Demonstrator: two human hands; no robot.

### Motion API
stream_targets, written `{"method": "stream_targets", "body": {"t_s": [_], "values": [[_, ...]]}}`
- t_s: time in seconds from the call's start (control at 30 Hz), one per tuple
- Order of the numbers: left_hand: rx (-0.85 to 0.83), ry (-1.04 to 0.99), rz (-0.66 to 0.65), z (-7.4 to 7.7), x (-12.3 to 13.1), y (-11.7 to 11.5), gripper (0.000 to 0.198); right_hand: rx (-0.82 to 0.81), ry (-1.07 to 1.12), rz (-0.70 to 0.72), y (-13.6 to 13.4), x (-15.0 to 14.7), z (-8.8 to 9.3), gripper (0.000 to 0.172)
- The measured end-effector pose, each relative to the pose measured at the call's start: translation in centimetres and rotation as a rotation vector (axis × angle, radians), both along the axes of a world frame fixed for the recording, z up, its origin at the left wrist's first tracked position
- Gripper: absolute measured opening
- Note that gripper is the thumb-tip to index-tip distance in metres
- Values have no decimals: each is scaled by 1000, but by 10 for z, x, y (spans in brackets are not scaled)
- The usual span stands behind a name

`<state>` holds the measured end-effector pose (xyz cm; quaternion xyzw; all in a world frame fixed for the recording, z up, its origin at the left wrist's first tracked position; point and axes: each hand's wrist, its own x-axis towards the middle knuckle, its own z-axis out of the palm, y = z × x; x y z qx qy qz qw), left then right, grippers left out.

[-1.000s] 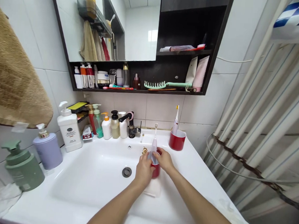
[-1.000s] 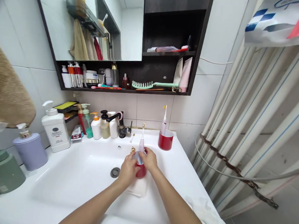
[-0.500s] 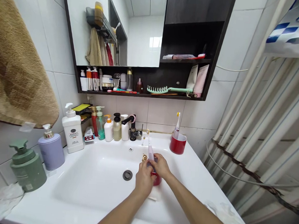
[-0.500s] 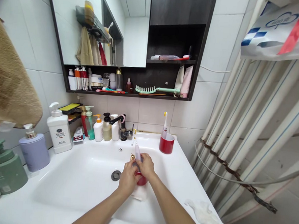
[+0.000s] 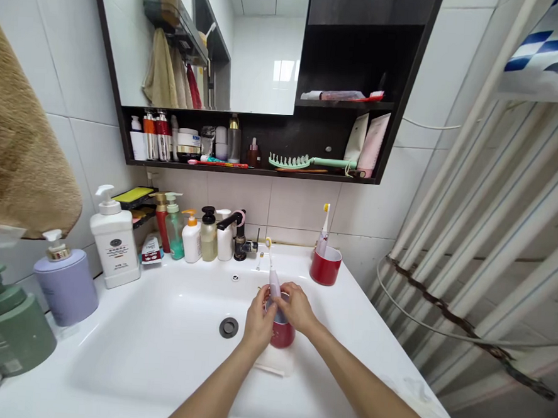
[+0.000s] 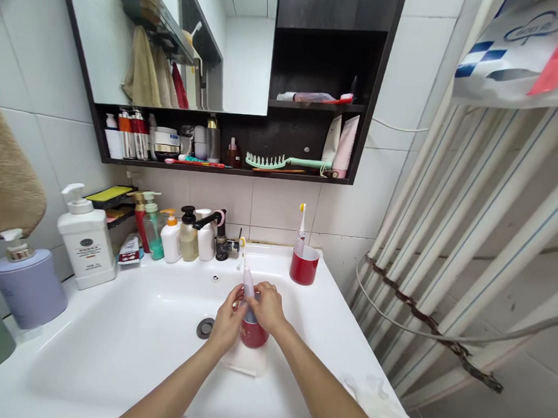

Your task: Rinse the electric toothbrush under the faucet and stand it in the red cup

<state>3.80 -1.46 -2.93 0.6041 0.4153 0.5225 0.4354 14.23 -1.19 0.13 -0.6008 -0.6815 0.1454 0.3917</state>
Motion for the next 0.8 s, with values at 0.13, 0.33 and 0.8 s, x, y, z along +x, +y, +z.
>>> {"method": "stream_targets", "body": {"t_s": [0.13,0.33,0.8], "values": [[-17,30,17,-6,1,4,46,10,-1,-26,6,6,-3,14],[-31,163,52,-3,3,1,46,120,69,-464,44,50,44,50],[-103,298,78,-1,1,3,39,-183,16,-385,104,128,100,25]]}}
